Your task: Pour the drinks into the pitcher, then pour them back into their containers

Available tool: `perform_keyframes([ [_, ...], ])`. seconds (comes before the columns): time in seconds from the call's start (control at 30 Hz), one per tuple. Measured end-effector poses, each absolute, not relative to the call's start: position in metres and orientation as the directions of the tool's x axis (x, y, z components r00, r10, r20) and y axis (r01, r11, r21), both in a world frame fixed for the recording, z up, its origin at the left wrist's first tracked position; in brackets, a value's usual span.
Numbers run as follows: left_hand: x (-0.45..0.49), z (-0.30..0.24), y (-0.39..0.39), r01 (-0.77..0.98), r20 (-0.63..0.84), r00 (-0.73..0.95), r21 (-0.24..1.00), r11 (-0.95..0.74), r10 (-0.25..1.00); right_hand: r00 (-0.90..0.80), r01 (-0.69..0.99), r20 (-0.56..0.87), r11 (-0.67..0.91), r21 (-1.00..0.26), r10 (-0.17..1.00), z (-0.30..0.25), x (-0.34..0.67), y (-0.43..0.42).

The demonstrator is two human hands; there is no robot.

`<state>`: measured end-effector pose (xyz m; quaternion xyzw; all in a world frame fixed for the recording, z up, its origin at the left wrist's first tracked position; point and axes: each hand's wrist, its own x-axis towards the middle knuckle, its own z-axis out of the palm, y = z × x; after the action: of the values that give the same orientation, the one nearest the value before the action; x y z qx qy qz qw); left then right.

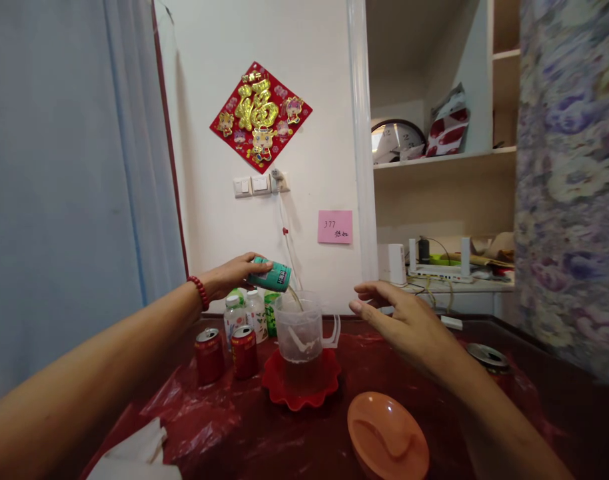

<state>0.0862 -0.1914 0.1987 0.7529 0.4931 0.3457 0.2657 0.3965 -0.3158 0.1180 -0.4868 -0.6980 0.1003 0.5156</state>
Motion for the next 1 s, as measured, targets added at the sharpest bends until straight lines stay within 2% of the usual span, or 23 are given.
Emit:
perform_keyframes([
  [0.2,0.093,0.216,-0.197,0.582,0.214,0.277,0.739,-0.341,0.937,0.008,0.577,0.619,0.502,-0.644,0.786,0.117,0.399,-0.315],
  [0.57,0.108,0.247,-0.202,0.689,0.275,0.352,0.571,-0.446,0.895,0.043,0.597,0.646,0.499,-0.628,0.762,0.122,0.399,-0.319],
  [1.0,0.128,0.178,-0.188,0.585,0.343,0.374,0.634,-0.506,0.862,0.014,0.608,0.631,0.495,-0.621,0.775,0.118,0.401,-0.317],
])
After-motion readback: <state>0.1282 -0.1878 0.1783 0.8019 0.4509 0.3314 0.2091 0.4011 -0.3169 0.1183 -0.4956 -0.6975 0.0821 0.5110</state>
